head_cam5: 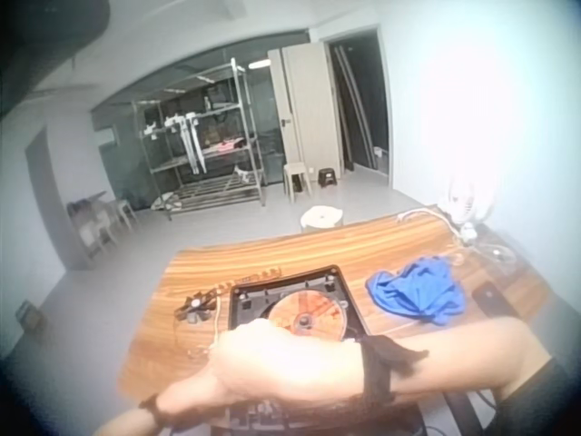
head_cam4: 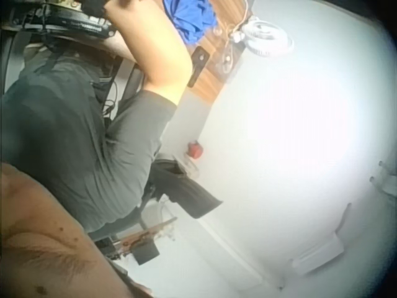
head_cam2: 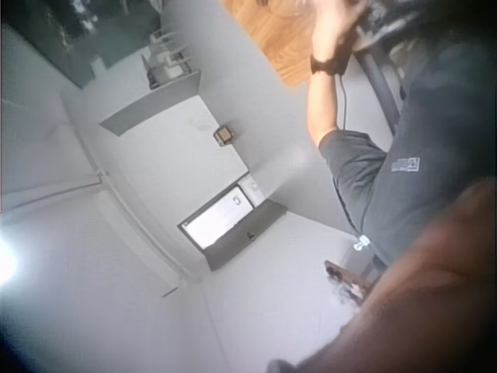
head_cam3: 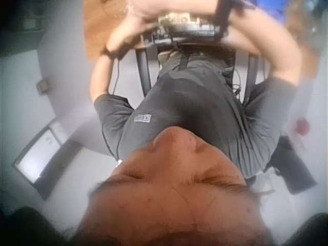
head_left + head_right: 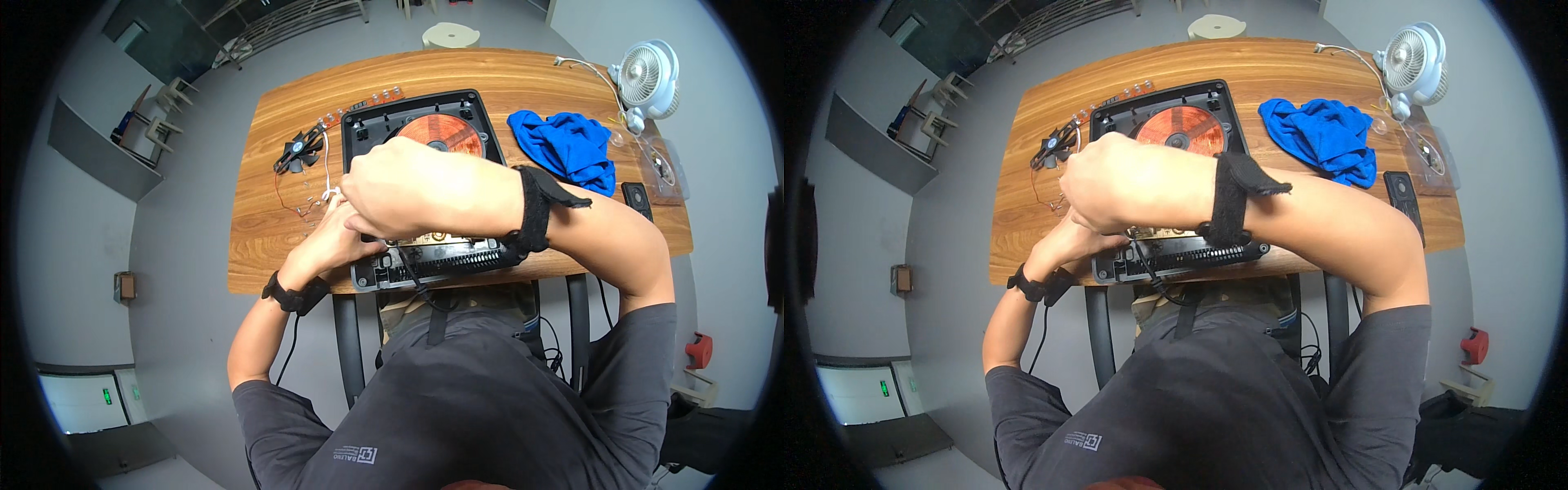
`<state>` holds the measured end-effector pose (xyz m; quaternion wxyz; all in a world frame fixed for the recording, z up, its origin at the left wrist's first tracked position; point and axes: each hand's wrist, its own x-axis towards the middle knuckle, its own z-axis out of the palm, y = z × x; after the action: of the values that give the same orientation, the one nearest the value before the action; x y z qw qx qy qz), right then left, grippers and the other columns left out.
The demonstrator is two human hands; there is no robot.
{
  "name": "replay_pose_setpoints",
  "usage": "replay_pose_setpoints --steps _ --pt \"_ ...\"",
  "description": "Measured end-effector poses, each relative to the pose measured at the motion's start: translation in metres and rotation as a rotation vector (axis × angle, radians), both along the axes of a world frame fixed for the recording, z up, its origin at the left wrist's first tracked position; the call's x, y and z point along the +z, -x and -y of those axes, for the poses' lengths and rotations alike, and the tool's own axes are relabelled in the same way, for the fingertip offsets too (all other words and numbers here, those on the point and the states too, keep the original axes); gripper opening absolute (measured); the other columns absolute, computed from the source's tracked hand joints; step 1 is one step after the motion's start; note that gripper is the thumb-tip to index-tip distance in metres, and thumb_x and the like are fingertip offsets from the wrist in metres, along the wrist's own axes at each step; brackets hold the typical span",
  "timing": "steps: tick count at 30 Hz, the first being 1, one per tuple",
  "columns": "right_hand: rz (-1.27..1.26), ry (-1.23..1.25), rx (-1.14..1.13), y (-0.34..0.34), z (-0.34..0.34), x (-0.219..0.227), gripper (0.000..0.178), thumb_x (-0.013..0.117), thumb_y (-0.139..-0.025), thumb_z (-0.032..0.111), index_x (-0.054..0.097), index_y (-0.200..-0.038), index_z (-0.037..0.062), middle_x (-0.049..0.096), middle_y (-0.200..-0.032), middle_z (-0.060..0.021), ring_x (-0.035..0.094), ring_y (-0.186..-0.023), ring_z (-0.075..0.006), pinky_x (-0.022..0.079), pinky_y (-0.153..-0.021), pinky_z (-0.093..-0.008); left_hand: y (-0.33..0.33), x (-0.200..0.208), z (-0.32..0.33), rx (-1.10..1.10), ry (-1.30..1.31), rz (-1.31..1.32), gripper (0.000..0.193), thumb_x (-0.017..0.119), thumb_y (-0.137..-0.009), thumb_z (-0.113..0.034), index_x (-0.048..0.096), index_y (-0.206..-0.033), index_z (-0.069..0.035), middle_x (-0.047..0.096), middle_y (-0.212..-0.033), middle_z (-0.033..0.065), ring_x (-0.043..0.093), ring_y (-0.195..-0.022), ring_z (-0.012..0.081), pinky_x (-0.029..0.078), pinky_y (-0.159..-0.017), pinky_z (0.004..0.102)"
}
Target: The person assembles a disassembled electronic device on a wooden table. They place a copper-colored circular component into the chassis, then use a screwdriver to fasten screws around the component and on the circuit board.
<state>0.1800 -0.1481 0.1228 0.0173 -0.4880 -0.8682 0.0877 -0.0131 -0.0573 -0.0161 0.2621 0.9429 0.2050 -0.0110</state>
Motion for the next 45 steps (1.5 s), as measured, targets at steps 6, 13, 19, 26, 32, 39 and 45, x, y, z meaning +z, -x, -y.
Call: replay_pose_setpoints --steps 6,13,19,26,32,39,45 --pt "-0.163 0.009 0.124 -0.024 -0.007 -0.015 0.031 0.072 -0.088 0.017 0.070 -0.110 -0.0053 0.073 -0.092 -0.0255 0.074 -0.089 -0.0421 0.060 -0.077 -0.0489 -0.006 -0.001 -0.004 -0.016 -0.057 -0.008 0.081 0.091 -0.077 -0.023 0.055 -0.146 -0.001 0.052 -0.153 0.0258 0.046 -0.145 0.0421 0.037 -0.122 0.0489" --pt "-0.128 0.057 0.133 -0.009 -0.011 -0.016 0.029 0.068 -0.091 0.018 0.073 -0.107 -0.0064 0.073 -0.078 -0.0253 0.074 -0.074 -0.0411 0.060 -0.067 -0.0492 -0.001 0.000 -0.001 -0.009 0.087 -0.005 0.073 0.090 -0.080 -0.022 0.059 -0.142 0.000 0.062 -0.142 0.0226 0.055 -0.138 0.0363 0.042 -0.118 0.0465" --pt "0.008 0.064 0.050 -0.012 -0.009 -0.008 0.032 0.068 -0.092 0.021 0.072 -0.110 -0.0050 0.074 -0.079 -0.0249 0.074 -0.075 -0.0407 0.060 -0.068 -0.0487 -0.005 0.008 0.001 -0.038 -0.029 -0.029 0.067 0.090 -0.080 -0.022 0.063 -0.137 -0.001 0.063 -0.139 0.0232 0.057 -0.134 0.0368 0.041 -0.119 0.0453" --pt "-0.048 -0.057 0.089 -0.023 0.004 -0.004 0.037 0.075 -0.085 0.016 0.073 -0.116 -0.0032 0.073 -0.103 -0.0205 0.075 -0.096 -0.0371 0.061 -0.081 -0.0452 -0.005 0.001 0.000 -0.027 -0.100 0.026 0.075 0.092 -0.076 -0.023 0.059 -0.140 -0.001 0.055 -0.148 0.0254 0.049 -0.141 0.0429 0.039 -0.120 0.0477" --pt "-0.104 -0.014 0.179 -0.019 -0.012 -0.020 0.033 0.075 -0.085 0.016 0.073 -0.112 -0.0032 0.073 -0.099 -0.0227 0.075 -0.089 -0.0382 0.061 -0.076 -0.0457 -0.005 -0.001 -0.001 0.048 0.041 -0.009 0.078 0.092 -0.077 -0.022 0.057 -0.143 0.000 0.058 -0.147 0.0242 0.053 -0.139 0.0389 0.044 -0.116 0.0469" --pt "-0.117 0.043 0.075 -0.002 -0.006 -0.011 0.028 0.069 -0.085 0.022 0.079 -0.084 -0.0036 0.077 -0.085 -0.0215 0.076 -0.082 -0.0385 0.062 -0.074 -0.0457 -0.009 0.019 0.009 0.060 0.127 0.088 0.069 0.088 -0.087 -0.027 0.058 -0.143 0.000 0.067 -0.137 0.0213 0.063 -0.128 0.0324 0.050 -0.108 0.0424" --pt "-0.106 0.061 0.050 -0.008 -0.003 0.003 0.028 0.069 -0.084 0.017 0.076 -0.103 -0.0029 0.077 -0.091 -0.0220 0.076 -0.089 -0.0386 0.062 -0.078 -0.0457 -0.006 0.014 0.007 0.017 -0.041 0.051 0.064 0.088 -0.084 -0.025 0.062 -0.136 0.001 0.070 -0.130 0.0206 0.066 -0.124 0.0311 0.052 -0.106 0.0427"
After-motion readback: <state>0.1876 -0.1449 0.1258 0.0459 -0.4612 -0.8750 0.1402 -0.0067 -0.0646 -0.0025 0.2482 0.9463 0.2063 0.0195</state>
